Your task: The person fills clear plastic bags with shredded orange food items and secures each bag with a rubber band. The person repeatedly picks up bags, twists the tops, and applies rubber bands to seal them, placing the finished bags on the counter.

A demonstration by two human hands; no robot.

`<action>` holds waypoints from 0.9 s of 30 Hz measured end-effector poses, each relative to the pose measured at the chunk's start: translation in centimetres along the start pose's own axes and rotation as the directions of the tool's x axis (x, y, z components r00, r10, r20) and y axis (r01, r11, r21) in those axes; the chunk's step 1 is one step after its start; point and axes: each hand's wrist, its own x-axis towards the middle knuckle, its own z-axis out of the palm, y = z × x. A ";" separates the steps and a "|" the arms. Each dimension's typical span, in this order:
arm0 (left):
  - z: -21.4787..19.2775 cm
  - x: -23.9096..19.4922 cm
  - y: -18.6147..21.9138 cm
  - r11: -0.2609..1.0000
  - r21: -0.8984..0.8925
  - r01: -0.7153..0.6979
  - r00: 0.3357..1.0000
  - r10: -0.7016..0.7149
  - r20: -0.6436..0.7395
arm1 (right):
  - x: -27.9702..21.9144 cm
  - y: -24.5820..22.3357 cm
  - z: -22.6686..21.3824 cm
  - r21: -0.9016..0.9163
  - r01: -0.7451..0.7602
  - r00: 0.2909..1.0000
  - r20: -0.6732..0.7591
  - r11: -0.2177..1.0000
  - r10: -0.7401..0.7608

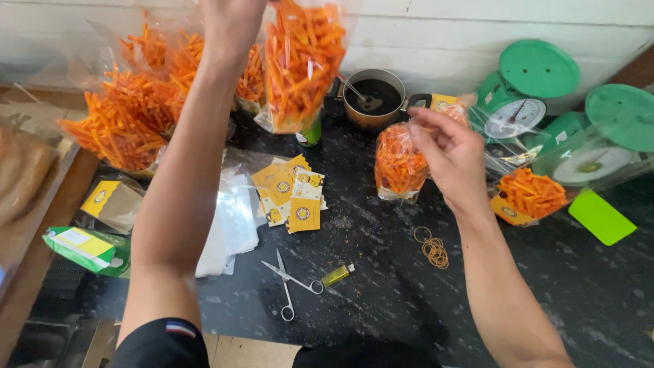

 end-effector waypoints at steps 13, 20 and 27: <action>5.4 -16.2 15.6 0.833 -0.056 0.550 0.739 -0.455 0.497 | -3.7 1.0 -0.6 -0.063 -0.141 0.969 0.197 0.988 0.151; 8.4 -16.7 17.4 0.909 0.296 -0.293 0.823 0.082 0.563 | -5.4 2.6 -2.6 -0.240 -0.069 0.967 0.223 0.968 0.124; 10.8 -14.8 16.9 0.954 0.297 0.044 0.712 -0.238 0.660 | -5.6 1.5 -3.8 -0.241 -0.165 0.947 0.234 0.956 0.222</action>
